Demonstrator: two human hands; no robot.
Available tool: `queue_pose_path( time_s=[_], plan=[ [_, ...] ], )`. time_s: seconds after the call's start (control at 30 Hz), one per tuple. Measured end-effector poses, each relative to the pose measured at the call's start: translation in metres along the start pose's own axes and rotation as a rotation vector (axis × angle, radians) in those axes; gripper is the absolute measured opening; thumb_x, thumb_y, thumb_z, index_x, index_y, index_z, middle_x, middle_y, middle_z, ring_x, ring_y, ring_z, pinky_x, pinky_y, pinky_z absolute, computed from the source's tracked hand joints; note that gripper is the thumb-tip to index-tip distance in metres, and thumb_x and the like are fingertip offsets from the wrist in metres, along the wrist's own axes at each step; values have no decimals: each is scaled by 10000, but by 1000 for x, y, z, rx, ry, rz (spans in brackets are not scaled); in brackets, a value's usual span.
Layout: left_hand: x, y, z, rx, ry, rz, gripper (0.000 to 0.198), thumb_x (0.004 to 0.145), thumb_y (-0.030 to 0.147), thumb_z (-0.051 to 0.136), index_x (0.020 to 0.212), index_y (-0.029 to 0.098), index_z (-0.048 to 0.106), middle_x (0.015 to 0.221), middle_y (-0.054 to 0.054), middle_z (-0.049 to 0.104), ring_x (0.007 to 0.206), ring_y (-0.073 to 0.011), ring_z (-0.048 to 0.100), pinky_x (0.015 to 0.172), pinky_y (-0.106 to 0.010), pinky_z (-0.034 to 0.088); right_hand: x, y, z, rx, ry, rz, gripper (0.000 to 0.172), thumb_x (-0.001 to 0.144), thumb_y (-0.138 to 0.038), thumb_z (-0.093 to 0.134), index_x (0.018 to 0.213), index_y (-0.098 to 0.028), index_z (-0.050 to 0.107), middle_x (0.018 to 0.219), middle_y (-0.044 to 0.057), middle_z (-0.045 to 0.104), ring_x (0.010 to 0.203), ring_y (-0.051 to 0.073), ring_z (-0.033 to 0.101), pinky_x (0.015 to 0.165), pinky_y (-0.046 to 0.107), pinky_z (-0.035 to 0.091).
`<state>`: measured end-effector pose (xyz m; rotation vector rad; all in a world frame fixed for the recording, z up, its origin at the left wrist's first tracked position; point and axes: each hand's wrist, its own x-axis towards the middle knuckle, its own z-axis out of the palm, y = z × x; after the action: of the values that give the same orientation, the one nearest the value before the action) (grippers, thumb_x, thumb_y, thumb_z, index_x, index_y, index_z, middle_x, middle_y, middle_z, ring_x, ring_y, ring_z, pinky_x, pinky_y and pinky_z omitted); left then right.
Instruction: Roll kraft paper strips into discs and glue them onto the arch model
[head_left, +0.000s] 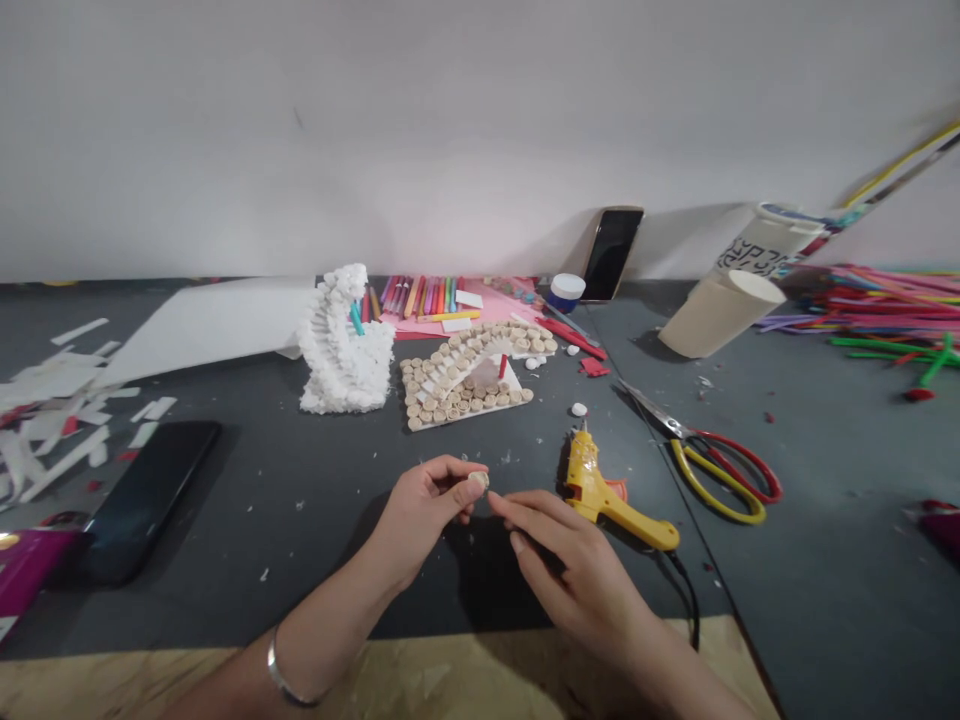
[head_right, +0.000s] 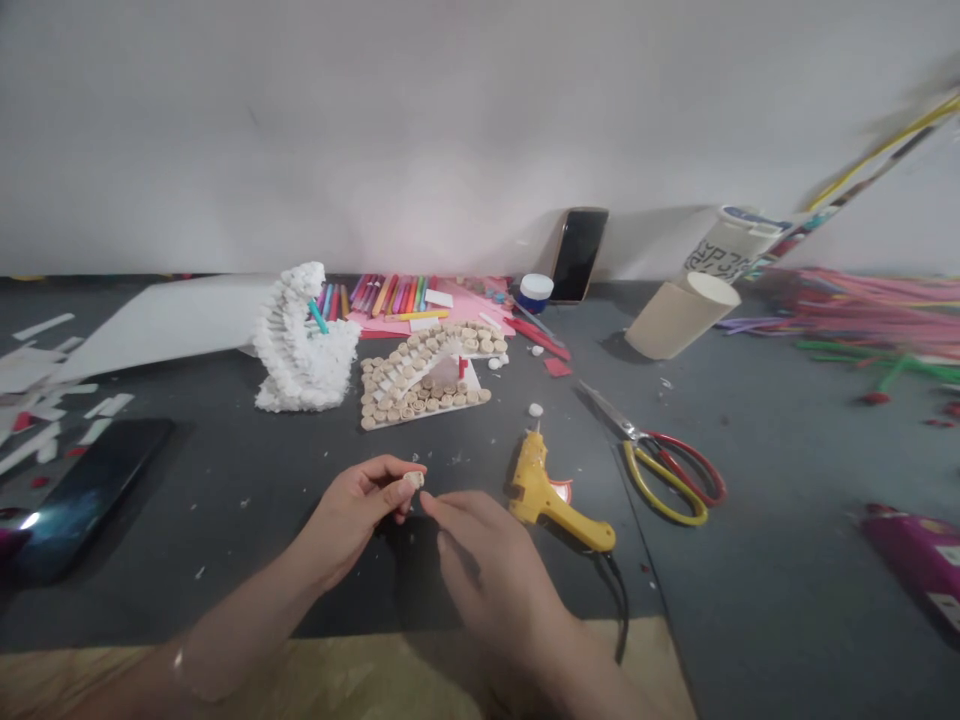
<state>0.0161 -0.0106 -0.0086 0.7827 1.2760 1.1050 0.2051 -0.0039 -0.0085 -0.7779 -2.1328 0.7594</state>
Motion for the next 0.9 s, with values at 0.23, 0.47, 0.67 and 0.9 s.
queue_pose_path(
  time_s=[0.23, 0.47, 0.67, 0.9],
  plan=[
    [5, 6, -9, -475, -42, -174, 289, 706, 268, 828, 919, 100, 728, 695, -1, 587, 589, -56, 524, 559, -158, 459, -10, 15, -29, -328, 73, 40, 316, 908, -137, 489, 1180, -199, 638, 1074, 103, 697, 961, 218, 664, 847, 381, 552],
    [4, 12, -14, -695, -54, -295, 198, 895, 266, 641, 943, 84, 700, 749, -11, 533, 580, -50, 500, 513, -152, 468, -28, 58, -51, -696, 38, 237, 454, 941, -373, 498, 1352, -181, 528, 1214, 157, 630, 1066, 318, 599, 910, 513, 491],
    [4, 13, -13, -771, -40, -328, 205, 910, 267, 622, 928, 72, 685, 731, -11, 521, 565, -47, 487, 512, -153, 474, -44, 66, -49, -668, 48, 256, 485, 918, -448, 523, 1323, -182, 523, 1219, 161, 618, 1091, 313, 608, 914, 496, 506],
    [4, 12, -14, -820, -49, -301, 134, 885, 76, 609, 993, 53, 685, 781, -46, 601, 629, -51, 576, 577, -130, 528, -54, 75, -59, -608, -73, 204, 421, 839, -216, 518, 1255, -164, 540, 1202, 155, 639, 1078, 295, 616, 902, 471, 520]
  ],
)
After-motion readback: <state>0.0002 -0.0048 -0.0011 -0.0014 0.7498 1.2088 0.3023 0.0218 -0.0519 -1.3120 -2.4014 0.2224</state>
